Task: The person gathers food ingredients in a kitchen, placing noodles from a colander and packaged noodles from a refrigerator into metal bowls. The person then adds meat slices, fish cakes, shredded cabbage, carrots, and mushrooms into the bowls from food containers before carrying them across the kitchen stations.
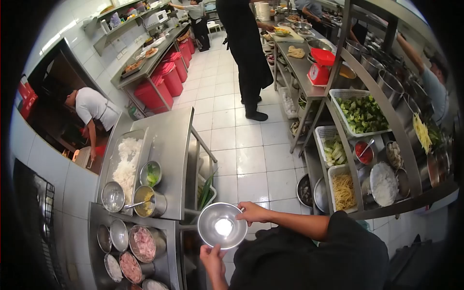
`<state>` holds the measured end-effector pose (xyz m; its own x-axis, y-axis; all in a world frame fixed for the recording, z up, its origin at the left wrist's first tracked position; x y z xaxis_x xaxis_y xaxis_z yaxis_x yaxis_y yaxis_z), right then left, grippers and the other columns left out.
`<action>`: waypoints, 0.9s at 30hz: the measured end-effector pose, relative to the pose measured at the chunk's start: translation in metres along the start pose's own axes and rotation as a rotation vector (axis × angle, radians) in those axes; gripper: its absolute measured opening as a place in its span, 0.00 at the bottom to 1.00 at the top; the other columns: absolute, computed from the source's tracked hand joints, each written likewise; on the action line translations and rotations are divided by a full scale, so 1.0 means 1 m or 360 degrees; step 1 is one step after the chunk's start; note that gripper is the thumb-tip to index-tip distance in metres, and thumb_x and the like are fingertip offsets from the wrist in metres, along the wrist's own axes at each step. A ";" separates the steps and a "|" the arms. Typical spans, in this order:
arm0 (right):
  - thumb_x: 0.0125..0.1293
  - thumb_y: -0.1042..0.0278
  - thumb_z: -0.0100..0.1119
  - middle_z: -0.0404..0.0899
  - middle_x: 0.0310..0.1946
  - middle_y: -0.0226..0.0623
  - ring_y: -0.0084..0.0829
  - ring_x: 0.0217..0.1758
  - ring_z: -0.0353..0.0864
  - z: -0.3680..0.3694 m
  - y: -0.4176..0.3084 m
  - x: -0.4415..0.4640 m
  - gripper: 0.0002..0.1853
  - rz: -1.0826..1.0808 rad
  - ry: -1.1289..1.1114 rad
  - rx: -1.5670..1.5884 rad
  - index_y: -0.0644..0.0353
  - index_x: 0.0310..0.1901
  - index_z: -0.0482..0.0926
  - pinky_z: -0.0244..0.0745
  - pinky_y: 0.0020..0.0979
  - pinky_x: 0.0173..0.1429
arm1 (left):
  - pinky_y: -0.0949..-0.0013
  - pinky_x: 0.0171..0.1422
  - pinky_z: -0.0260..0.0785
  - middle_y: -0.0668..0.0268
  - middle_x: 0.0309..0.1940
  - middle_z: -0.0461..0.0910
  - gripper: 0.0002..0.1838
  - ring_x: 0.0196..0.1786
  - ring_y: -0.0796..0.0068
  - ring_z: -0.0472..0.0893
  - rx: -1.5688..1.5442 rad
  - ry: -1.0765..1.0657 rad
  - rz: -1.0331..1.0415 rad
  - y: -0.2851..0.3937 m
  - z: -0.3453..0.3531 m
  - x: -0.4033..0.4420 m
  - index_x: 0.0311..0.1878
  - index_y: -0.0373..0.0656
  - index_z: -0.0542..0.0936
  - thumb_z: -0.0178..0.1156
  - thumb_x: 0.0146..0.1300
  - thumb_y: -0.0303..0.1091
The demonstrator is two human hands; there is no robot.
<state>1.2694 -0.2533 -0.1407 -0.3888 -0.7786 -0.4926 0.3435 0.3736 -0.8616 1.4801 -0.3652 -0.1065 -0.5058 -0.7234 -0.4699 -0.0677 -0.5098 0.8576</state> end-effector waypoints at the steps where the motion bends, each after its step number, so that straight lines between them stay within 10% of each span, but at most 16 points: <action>1: 0.62 0.67 0.63 0.79 0.27 0.40 0.26 0.20 0.76 -0.003 -0.002 0.004 0.20 -0.0003 0.0026 -0.0024 0.70 0.50 0.70 0.74 0.27 0.25 | 0.62 0.36 0.83 0.63 0.35 0.74 0.09 0.35 0.70 0.79 -0.0010 -0.0012 -0.0012 0.001 0.002 0.007 0.36 0.38 0.69 0.59 0.58 0.17; 9: 0.57 0.72 0.58 0.78 0.30 0.45 0.30 0.23 0.78 -0.028 -0.034 0.063 0.22 -0.0029 0.0300 -0.0080 0.71 0.53 0.68 0.75 0.30 0.25 | 0.65 0.39 0.82 0.61 0.35 0.77 0.06 0.35 0.71 0.81 -0.0013 -0.0166 -0.0094 0.029 0.023 0.082 0.41 0.36 0.73 0.59 0.63 0.23; 14: 0.55 0.78 0.57 0.75 0.28 0.36 0.27 0.23 0.75 -0.054 -0.057 0.111 0.24 -0.0024 0.0482 0.0008 0.66 0.55 0.67 0.74 0.29 0.24 | 0.70 0.41 0.79 0.58 0.48 0.79 0.21 0.40 0.71 0.82 0.0176 -0.0416 -0.0042 0.056 0.041 0.140 0.58 0.34 0.74 0.62 0.66 0.35; 20: 0.54 0.77 0.56 0.73 0.33 0.37 0.24 0.24 0.71 -0.064 -0.047 0.159 0.19 0.0072 0.0409 0.0188 0.63 0.50 0.69 0.64 0.24 0.22 | 0.65 0.46 0.74 0.58 0.40 0.83 0.16 0.39 0.66 0.83 0.0977 -0.0303 0.0570 0.105 0.044 0.166 0.46 0.38 0.81 0.63 0.60 0.38; 27: 0.53 0.77 0.58 0.71 0.28 0.35 0.25 0.23 0.68 -0.063 -0.066 0.185 0.16 0.0204 0.0156 -0.0097 0.64 0.44 0.69 0.61 0.28 0.21 | 0.63 0.43 0.73 0.58 0.32 0.84 0.10 0.37 0.60 0.84 0.0946 0.0152 0.0510 0.128 0.035 0.129 0.35 0.37 0.83 0.63 0.57 0.35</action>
<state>1.1212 -0.3908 -0.1829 -0.4277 -0.6708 -0.6059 0.3441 0.4991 -0.7953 1.3756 -0.5073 -0.0505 -0.5031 -0.8480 -0.1667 -0.4023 0.0591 0.9136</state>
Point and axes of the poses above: each hand's wrist, its own x-axis towards the middle knuckle, its own z-axis out of the palm, y = z × x, the point moved 9 cm from there along x, towards the middle knuckle
